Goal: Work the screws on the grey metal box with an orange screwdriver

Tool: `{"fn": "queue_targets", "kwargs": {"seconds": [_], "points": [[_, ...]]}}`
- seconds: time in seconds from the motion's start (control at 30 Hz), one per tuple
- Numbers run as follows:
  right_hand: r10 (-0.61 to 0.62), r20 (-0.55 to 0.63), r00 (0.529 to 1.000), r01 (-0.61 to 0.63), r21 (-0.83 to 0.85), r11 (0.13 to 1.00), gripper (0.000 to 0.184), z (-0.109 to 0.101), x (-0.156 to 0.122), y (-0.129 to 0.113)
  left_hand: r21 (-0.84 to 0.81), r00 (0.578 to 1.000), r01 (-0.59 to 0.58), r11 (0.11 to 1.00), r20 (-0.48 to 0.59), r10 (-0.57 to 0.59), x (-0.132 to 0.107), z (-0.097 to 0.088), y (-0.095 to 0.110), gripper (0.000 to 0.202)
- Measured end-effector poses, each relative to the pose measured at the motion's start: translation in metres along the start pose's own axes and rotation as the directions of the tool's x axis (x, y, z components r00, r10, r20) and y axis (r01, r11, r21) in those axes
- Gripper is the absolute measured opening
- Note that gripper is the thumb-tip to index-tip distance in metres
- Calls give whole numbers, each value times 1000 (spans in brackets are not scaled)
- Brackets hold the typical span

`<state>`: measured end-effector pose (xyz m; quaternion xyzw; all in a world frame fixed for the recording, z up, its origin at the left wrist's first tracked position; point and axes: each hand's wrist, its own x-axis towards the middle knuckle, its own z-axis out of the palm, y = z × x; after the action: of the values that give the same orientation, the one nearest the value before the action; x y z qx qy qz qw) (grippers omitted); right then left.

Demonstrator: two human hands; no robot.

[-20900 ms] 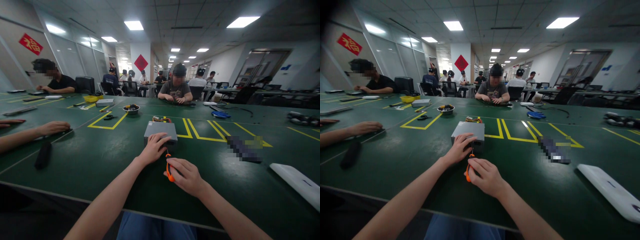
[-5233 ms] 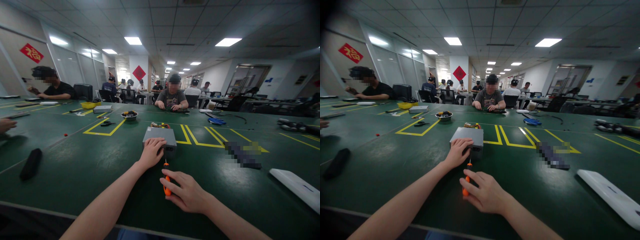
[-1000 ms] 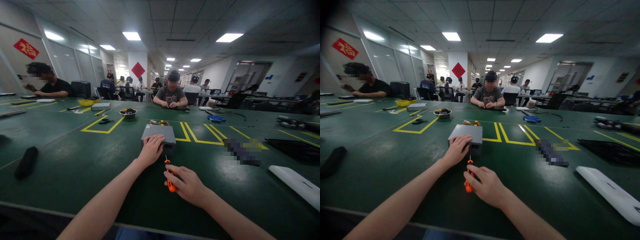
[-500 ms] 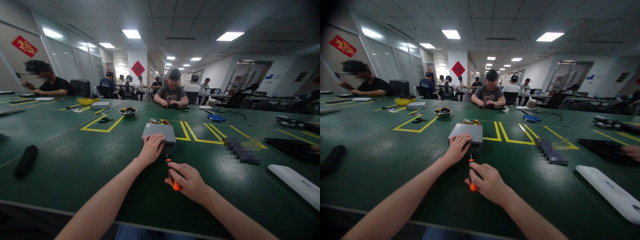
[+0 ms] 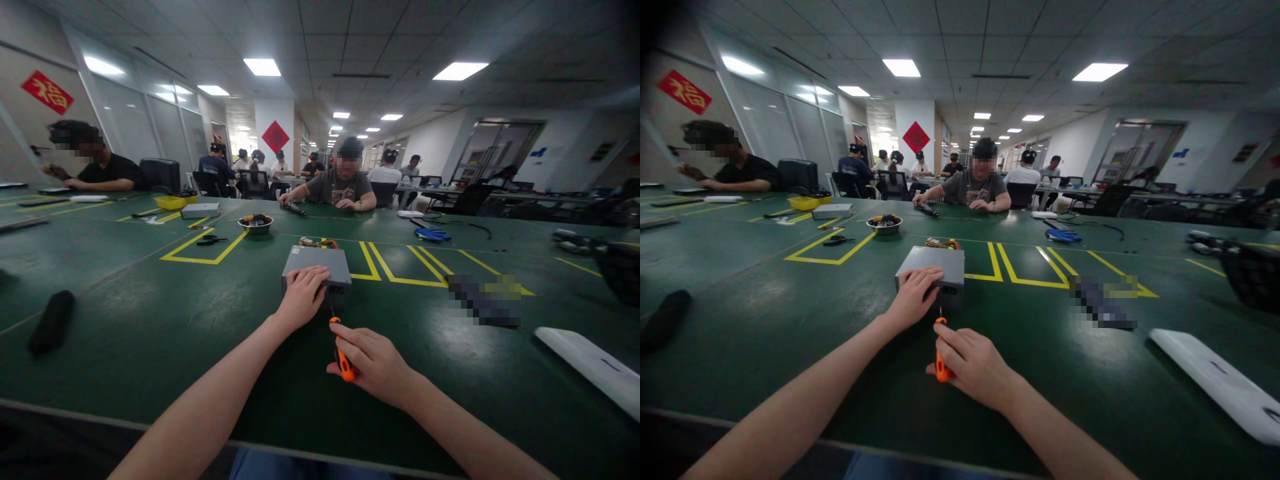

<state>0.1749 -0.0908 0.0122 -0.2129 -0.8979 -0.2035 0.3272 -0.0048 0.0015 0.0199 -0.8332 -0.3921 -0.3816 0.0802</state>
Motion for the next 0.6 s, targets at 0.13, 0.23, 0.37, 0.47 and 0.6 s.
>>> {"fn": "queue_targets", "kwargs": {"seconds": [0.13,0.23,0.37,0.47,0.6], "points": [[-43,100,994,48,-45,998,30,-3,2,-3,-4,1000,11,1000,4,-11,0,0,1,28],[-55,40,998,58,-74,996,24,-5,3,-3,-6,1000,6,1000,5,-6,0,0,0,28],[-36,-34,999,34,-56,998,22,-6,3,-2,-4,1000,-4,1000,2,4,0,1,-1,28],[-41,29,999,42,-53,998,24,-6,3,-4,-3,1000,-1,1000,0,1,0,1,-1,28],[-70,108,992,79,-74,994,28,-5,3,-4,1,1000,1,1000,-1,-1,0,0,0,28]]}}
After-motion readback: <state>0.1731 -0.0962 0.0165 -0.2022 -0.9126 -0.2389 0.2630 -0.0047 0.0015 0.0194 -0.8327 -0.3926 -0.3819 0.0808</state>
